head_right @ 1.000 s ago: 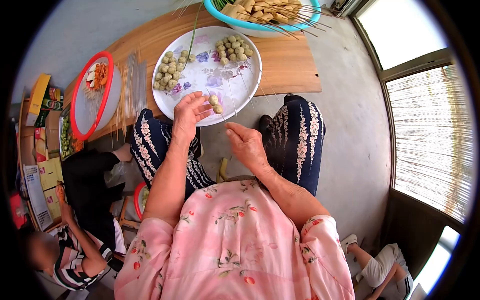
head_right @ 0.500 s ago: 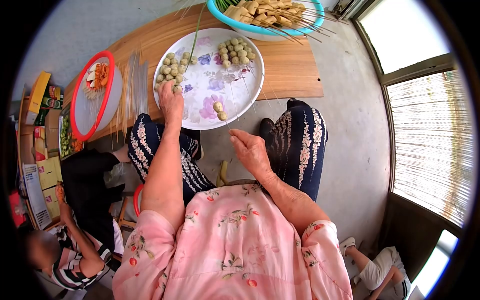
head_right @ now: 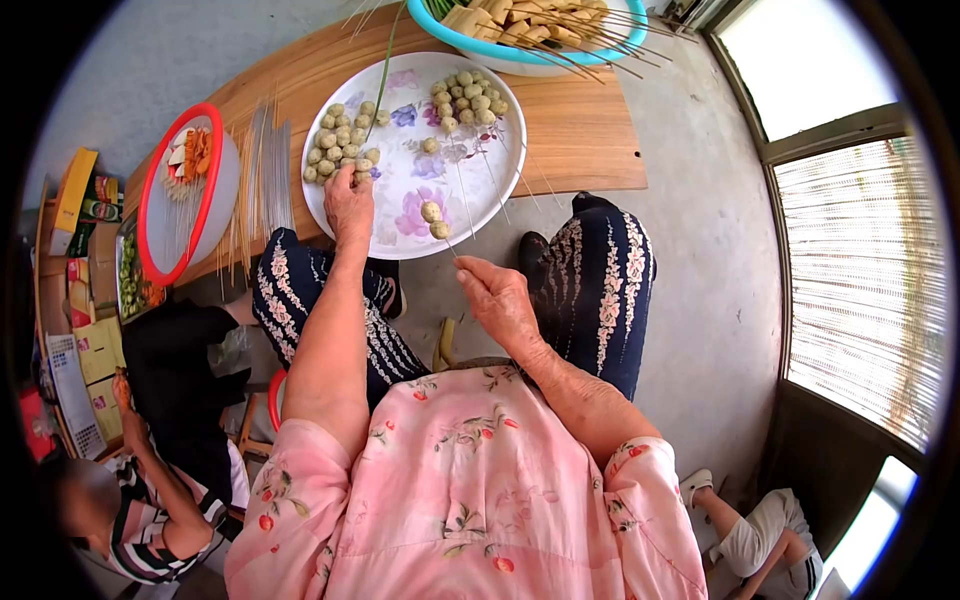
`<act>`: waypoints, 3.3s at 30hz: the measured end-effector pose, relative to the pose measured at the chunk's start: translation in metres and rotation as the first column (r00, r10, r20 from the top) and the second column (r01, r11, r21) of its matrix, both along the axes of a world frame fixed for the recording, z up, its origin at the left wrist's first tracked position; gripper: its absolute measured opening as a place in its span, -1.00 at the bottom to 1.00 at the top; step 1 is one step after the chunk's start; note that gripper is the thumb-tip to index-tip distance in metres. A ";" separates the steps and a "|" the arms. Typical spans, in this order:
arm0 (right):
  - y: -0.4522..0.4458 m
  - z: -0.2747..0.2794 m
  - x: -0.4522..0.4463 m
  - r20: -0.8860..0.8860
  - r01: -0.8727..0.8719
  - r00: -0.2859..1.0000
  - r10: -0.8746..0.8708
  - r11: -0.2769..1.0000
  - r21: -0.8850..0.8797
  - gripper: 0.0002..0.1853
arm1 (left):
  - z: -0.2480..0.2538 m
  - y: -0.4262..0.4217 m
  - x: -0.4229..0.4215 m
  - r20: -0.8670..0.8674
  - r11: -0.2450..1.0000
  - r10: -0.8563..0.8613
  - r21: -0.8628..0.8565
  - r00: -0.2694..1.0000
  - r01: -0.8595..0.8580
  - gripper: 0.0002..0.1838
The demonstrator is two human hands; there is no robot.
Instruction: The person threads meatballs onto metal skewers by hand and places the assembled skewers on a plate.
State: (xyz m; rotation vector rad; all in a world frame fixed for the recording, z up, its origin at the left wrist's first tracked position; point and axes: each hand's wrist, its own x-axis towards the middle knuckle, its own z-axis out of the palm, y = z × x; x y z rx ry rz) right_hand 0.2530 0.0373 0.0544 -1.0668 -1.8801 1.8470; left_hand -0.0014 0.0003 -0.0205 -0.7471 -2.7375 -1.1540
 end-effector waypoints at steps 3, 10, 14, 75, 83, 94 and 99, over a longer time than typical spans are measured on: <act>0.001 -0.003 0.001 0.000 -0.002 1.000 0.002 1.000 0.006 -0.76 | -0.002 0.003 0.002 -0.004 0.997 0.041 -0.060 0.999 -0.041 -0.66; 0.002 -0.006 0.001 0.000 -0.019 1.000 0.019 0.998 0.052 -0.76 | 0.000 -0.001 0.011 0.384 0.969 -0.089 0.248 0.919 -0.010 -0.63; 0.000 -0.005 0.002 -0.034 -0.039 0.999 0.042 0.995 0.097 -0.76 | 0.013 -0.007 0.024 0.766 0.713 -0.393 0.603 0.509 -0.357 -0.68; 0.002 0.002 -0.010 -0.001 0.022 1.000 -0.022 0.988 0.155 -0.78 | 0.043 -0.001 0.059 0.734 0.893 -0.320 0.444 0.599 -0.067 -0.68; 0.003 0.002 -0.005 0.037 0.016 0.999 -0.021 0.993 0.116 -0.77 | 0.014 0.023 0.023 -0.186 0.939 -0.344 -0.075 0.920 0.336 -0.78; 0.003 -0.009 -0.004 -0.023 0.025 0.999 -0.023 0.992 0.122 -0.76 | 0.005 0.027 0.016 0.218 0.973 -0.217 0.129 0.951 0.192 -0.79; 0.003 -0.006 -0.002 0.001 0.024 1.000 -0.025 0.994 0.111 -0.76 | -0.016 0.022 0.009 0.317 0.950 -0.293 0.202 0.902 0.237 -0.69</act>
